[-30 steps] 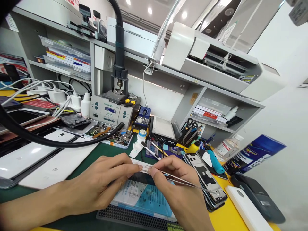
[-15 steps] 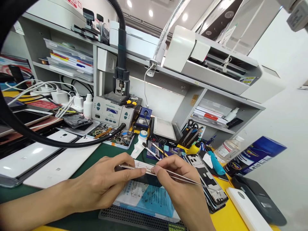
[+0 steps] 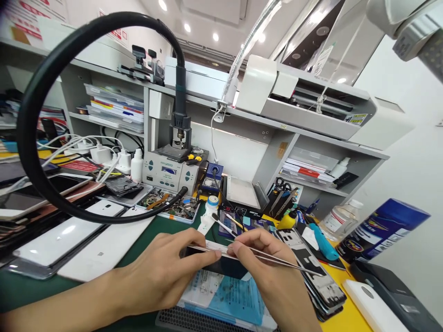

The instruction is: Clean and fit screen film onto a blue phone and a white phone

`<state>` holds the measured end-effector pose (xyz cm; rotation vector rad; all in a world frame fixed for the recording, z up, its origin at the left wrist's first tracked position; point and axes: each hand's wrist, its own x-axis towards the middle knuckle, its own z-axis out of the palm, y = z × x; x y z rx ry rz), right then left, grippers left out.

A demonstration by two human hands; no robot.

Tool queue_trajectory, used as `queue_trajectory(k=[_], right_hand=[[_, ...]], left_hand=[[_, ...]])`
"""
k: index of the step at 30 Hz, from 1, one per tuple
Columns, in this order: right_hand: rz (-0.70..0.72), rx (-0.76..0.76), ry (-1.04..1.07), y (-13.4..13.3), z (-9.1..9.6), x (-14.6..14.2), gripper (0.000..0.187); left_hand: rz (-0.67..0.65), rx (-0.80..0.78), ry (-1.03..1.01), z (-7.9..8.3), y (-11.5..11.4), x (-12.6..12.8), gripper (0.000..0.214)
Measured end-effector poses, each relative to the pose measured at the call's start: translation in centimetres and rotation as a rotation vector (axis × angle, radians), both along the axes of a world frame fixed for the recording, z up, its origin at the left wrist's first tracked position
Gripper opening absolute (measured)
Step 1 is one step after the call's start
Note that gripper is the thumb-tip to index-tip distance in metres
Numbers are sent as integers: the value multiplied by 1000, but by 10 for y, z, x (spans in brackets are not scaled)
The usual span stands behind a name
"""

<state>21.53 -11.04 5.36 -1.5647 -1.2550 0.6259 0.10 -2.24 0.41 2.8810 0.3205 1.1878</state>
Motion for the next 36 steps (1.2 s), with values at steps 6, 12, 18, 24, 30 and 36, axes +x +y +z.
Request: queue_trajectory(k=[6, 12, 18, 24, 30, 36], right_hand=[[-3, -55, 40, 11, -6, 12, 37], [58, 0, -206, 12, -1, 3, 28], [238, 5, -335, 8, 5, 0, 26], [335, 24, -396, 4, 3, 11, 23], [410, 41, -365, 2, 6, 13, 23], [431, 112, -328, 0, 10, 13, 16]], left_hand=[[15, -13, -6, 4, -1, 2, 42], [4, -35, -88, 4, -2, -1, 25], [-7, -85, -129, 3, -1, -1, 23], [22, -75, -142, 0, 1, -2, 21], [-9, -63, -196, -1, 6, -10, 18], [14, -169, -237, 4, 12, -23, 6]])
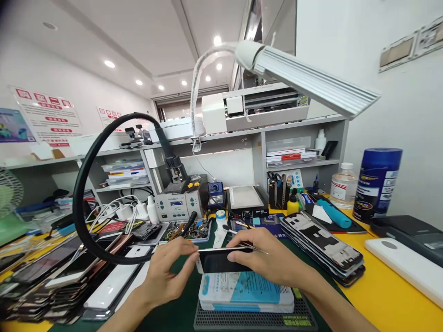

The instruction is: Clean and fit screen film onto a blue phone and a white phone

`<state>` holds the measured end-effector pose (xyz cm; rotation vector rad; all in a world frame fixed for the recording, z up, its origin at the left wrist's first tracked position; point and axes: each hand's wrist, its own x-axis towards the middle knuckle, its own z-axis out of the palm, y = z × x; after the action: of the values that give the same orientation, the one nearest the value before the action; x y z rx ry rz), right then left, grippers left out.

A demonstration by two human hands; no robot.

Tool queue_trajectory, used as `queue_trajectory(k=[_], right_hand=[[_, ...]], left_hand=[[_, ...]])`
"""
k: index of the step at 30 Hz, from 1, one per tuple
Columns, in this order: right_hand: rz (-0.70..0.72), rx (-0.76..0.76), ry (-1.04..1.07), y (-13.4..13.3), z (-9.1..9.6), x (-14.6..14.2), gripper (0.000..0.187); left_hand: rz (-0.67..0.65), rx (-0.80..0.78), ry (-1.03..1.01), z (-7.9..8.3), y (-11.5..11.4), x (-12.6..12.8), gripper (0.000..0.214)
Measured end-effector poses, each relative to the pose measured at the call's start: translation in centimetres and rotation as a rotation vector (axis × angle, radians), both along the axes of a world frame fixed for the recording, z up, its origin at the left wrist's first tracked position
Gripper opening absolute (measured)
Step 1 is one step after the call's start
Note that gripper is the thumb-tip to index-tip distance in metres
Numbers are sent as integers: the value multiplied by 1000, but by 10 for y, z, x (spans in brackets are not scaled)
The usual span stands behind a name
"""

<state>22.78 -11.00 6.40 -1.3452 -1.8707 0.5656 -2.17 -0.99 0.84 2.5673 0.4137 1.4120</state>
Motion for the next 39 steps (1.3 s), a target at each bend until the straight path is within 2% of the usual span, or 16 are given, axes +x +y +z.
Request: queue_trajectory(k=[4, 8, 13, 18, 21, 23, 26, 29, 33, 36, 39], right_hand=[[14, 48, 42, -1, -3, 1, 17], [18, 117, 96, -1, -7, 0, 18], [-2, 179, 205, -3, -12, -7, 17], [-90, 186, 325, 1, -18, -14, 21], [-125, 177, 309, 9, -22, -9, 23], [-143, 168, 273, 14, -24, -3, 30], [-188, 195, 179, 19, -27, 8, 39], [-213, 254, -2, 19, -31, 15, 30], [-188, 251, -231, 17, -38, 10, 11], [-170, 198, -327, 16, -44, 2, 15], [-181, 132, -371, 17, -48, -1, 21]], left_hand=[[64, -260, 76, 4, -6, -1, 11], [-4, -499, 80, 11, -11, 1, 22], [-110, -843, -233, 20, -10, 14, 26], [-190, -1244, -569, 21, -26, 59, 22], [-188, -1449, -672, 26, -36, 84, 18], [-179, -1562, -704, 35, -32, 89, 18], [-164, -1709, -710, 53, -11, 79, 26], [-139, -1788, -724, 63, 16, 59, 30], [-181, -1875, -697, 52, 38, 40, 34], [-242, -1925, -667, 41, 44, 33, 43], [-318, -1924, -665, 37, 51, 26, 53]])
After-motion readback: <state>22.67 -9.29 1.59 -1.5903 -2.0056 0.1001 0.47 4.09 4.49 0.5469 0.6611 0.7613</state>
